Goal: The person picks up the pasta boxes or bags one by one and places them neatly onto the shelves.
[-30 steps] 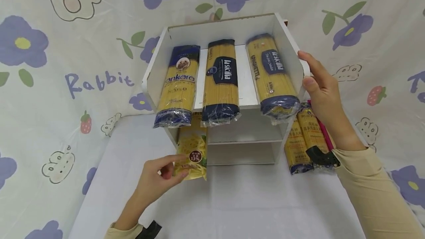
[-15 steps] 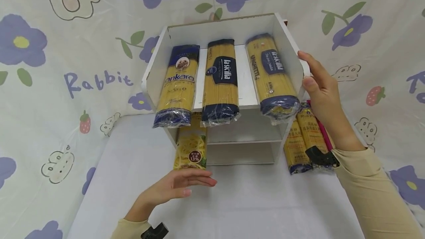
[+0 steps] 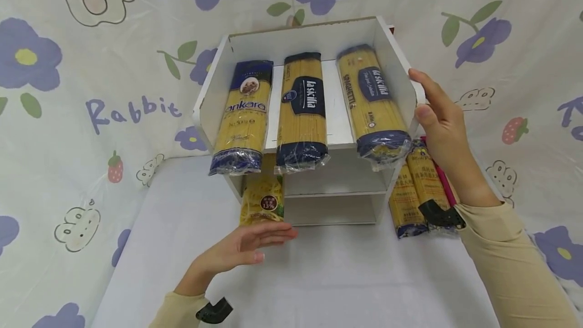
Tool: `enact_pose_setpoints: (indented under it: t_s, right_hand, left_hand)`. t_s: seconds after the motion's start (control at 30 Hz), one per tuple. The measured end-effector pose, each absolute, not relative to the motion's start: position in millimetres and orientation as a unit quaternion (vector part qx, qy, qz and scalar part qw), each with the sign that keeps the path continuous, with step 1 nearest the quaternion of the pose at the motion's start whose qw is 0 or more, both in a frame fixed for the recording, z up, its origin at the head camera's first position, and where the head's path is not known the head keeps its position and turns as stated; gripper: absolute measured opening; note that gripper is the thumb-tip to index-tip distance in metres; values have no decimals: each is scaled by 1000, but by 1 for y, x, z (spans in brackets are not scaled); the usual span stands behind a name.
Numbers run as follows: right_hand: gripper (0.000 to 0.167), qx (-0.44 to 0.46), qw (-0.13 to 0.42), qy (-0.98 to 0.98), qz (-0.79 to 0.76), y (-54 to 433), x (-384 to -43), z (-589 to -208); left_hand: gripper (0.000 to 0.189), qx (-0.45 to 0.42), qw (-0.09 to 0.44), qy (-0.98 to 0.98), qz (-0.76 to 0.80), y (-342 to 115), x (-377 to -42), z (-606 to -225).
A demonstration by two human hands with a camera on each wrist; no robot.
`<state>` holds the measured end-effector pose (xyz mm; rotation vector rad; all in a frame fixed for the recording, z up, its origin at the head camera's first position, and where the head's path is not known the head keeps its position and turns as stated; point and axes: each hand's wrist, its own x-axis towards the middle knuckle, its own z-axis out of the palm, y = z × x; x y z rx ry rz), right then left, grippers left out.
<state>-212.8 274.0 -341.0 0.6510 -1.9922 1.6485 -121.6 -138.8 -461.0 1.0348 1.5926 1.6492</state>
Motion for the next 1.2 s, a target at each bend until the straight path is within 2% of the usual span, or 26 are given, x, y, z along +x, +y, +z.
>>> enact_pose_setpoints:
  t_s: [0.3, 0.93, 1.07, 1.2]
  right_hand:
    - [59, 230, 237, -738, 588, 274, -211, -340]
    - [60, 210, 216, -736, 606, 274, -209, -339]
    - [60, 210, 215, -733, 610, 274, -209, -339]
    - [60, 213, 215, -730, 613, 274, -209, -339]
  left_hand:
    - [67, 379, 312, 594, 637, -141, -132, -465]
    - [62, 385, 300, 610, 624, -146, -139, -460]
    - [61, 416, 317, 642, 560, -153, -136, -444]
    - [53, 472, 326, 649, 500, -166, -129, -410]
